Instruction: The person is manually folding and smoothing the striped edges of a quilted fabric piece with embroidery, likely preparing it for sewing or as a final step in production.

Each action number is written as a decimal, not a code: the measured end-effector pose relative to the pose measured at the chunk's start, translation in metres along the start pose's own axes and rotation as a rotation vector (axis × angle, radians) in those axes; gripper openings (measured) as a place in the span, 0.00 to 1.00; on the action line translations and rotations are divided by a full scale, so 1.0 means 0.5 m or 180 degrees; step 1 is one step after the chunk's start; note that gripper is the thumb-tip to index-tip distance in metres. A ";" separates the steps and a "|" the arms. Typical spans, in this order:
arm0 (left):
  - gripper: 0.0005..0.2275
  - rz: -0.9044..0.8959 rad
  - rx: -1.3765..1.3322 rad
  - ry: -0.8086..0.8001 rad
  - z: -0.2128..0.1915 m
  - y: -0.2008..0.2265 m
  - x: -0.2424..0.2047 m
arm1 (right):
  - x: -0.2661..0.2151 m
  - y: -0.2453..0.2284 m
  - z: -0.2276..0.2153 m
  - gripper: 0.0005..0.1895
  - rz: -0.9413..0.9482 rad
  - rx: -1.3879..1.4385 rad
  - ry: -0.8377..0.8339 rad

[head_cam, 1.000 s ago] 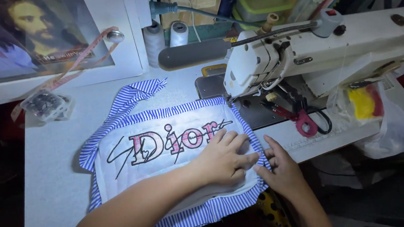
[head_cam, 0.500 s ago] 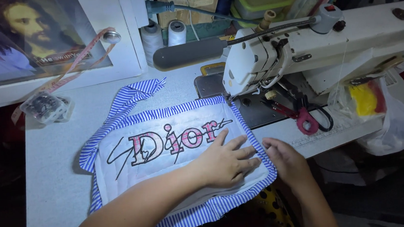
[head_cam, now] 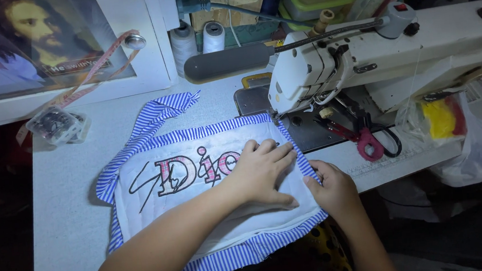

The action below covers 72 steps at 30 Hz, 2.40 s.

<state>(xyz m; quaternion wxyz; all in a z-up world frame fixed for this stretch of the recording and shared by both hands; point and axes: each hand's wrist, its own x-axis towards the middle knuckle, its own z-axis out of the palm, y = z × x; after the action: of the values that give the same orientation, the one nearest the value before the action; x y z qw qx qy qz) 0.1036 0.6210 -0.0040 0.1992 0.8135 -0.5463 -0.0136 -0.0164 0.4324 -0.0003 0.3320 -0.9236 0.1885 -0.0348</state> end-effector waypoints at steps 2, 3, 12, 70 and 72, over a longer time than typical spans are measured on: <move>0.36 -0.0048 0.0133 0.0081 0.012 -0.004 0.010 | -0.010 -0.005 0.010 0.18 -0.0034 -0.0253 0.0112; 0.36 -0.0061 0.0133 0.0079 0.026 -0.001 0.010 | -0.011 0.004 0.015 0.18 -0.0039 -0.0252 0.0100; 0.33 -0.0054 0.0563 0.0368 0.061 -0.001 0.016 | -0.011 0.024 0.035 0.24 0.0393 -0.0856 -0.0076; 0.29 -0.0826 0.0125 -0.1443 -0.086 0.045 0.004 | -0.026 0.049 -0.008 0.19 -0.2457 -0.1157 0.0137; 0.31 -0.1068 0.0440 -0.1280 -0.097 0.053 0.010 | -0.026 0.052 -0.019 0.19 -0.2611 -0.0947 -0.0007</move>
<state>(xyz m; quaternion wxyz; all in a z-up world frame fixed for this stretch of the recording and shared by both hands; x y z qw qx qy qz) 0.0941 0.6229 0.0505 0.0257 0.8852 -0.4321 -0.1703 -0.0384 0.4133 -0.0084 0.1542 -0.9598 -0.1913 -0.1352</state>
